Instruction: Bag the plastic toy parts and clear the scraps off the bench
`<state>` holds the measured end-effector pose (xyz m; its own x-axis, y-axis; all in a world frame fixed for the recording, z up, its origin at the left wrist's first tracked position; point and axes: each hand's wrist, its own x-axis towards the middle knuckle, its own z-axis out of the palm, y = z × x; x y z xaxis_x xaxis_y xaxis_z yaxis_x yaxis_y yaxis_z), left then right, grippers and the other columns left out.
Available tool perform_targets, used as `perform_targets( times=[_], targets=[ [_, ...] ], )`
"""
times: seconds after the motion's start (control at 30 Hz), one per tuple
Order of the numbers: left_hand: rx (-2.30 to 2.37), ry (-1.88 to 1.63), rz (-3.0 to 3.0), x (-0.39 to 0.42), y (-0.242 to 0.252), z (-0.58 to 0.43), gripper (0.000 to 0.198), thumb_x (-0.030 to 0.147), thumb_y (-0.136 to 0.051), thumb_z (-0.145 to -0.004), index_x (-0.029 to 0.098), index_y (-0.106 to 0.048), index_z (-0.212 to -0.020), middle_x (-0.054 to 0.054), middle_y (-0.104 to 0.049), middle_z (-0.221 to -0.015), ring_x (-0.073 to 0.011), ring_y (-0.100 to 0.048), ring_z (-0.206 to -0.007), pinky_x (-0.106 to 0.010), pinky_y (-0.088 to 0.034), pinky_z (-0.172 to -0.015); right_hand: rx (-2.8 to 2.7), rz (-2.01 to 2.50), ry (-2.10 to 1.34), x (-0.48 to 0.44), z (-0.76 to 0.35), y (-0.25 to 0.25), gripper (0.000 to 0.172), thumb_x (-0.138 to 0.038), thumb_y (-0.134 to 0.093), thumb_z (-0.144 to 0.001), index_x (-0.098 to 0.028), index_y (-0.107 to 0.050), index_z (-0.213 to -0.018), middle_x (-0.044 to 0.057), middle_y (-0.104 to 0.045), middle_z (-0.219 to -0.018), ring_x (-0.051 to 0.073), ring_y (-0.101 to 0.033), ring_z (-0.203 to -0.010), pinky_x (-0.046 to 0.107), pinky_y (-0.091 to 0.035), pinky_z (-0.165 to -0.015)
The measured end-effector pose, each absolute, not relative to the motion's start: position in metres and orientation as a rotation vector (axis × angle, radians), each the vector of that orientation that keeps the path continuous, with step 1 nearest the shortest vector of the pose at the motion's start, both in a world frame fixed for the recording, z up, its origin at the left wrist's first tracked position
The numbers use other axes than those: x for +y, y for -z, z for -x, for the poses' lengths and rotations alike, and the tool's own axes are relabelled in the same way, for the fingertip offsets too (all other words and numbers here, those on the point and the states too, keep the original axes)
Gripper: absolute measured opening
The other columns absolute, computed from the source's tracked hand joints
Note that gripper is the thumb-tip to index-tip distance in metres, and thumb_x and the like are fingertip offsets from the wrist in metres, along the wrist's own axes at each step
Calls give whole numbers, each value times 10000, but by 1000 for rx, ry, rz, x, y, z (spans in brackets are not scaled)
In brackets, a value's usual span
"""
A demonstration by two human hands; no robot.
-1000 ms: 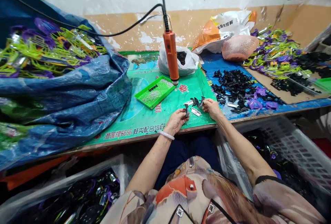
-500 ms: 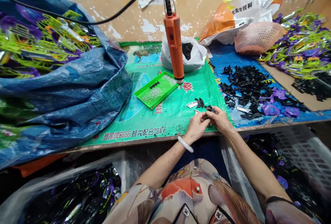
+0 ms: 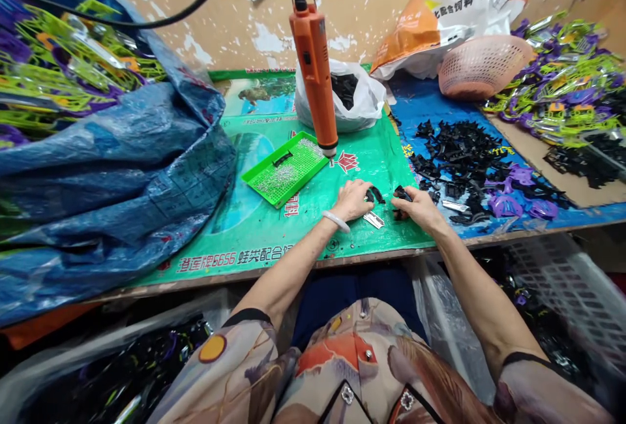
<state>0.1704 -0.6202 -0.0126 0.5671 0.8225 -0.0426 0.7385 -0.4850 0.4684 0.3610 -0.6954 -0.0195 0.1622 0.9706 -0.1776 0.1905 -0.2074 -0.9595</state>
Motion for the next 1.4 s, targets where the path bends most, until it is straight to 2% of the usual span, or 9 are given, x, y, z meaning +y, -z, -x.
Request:
perform_targets(
  times=[0.2,0.33,0.47,0.6,0.8,0.93,1.03,1.23,1.4],
  targets=[
    [1146,-497,-2072,-623,18,-148,630,229,-756,-685,158,-644,-1301,-114,-653,-1198,-283,-594,-1106,-404,-456,-1009,-1289,1625,-1126,-699,-370,19,322,-458,-738,-635,-177,-644,-760,-28,-569,-643,114,-491,-577,227,-384,-495],
    [1093,-713,-1581,-621,17,-143,609,286,-707,-760,121,-583,-1334,-123,-667,-1217,-203,-647,-1027,-335,-492,-945,-1277,1632,-1097,-696,-365,21,281,-427,-716,-641,-183,-616,-740,-29,-560,-624,116,-496,-552,233,-386,-488],
    [1079,-759,-1359,-615,11,-139,511,383,-646,-832,115,-618,-1266,-132,-679,-1222,-176,-658,-1008,-311,-495,-920,-1183,1619,-1176,-695,-362,22,269,-389,-705,-637,-192,-590,-779,-25,-570,-637,138,-553,-504,253,-416,-457],
    [1081,-721,-1487,-611,10,-139,519,384,-634,-837,116,-614,-1282,-135,-669,-1243,-192,-643,-1042,-314,-495,-917,-1152,1632,-1182,-695,-363,22,250,-339,-698,-631,-185,-616,-810,-7,-602,-671,131,-549,-515,249,-426,-448],
    [926,-573,-2189,-600,17,-169,578,219,-630,-795,149,-576,-1366,-132,-577,-1353,-240,-574,-1183,-369,-448,-1052,-1082,1611,-1139,-696,-364,26,292,-347,-691,-614,-187,-630,-851,-38,-550,-623,102,-456,-480,231,-363,-408],
    [810,-286,-2552,-594,20,-194,450,176,-634,-775,165,-672,-1223,-128,-571,-1292,-285,-556,-1194,-409,-448,-1060,-1046,1562,-1109,-703,-364,29,332,-373,-699,-627,-190,-620,-892,-62,-523,-612,87,-430,-460,226,-336,-423],
    [851,-222,-2583,-585,22,-206,331,146,-619,-760,168,-710,-1078,-115,-574,-1240,-258,-594,-1090,-381,-492,-984,-1039,1528,-1059,-709,-365,31,361,-391,-702,-641,-183,-628,-927,-66,-519,-620,84,-434,-464,229,-337,-443],
    [1086,-525,-2172,-560,21,-204,281,113,-646,-661,158,-707,-932,-87,-646,-1081,-240,-613,-1050,-366,-506,-972,-1029,1528,-1012,-711,-365,35,399,-427,-678,-661,-183,-627,-973,-56,-537,-655,97,-437,-466,244,-339,-457],
    [1022,-716,-2046,-580,15,-189,271,126,-622,-657,168,-689,-916,-74,-655,-1058,-219,-619,-997,-390,-518,-953,-1319,1596,-708,-709,-356,43,261,-381,-607,-734,-190,-642,-908,2,-604,-712,166,-555,-625,283,-435,-603]
  ],
)
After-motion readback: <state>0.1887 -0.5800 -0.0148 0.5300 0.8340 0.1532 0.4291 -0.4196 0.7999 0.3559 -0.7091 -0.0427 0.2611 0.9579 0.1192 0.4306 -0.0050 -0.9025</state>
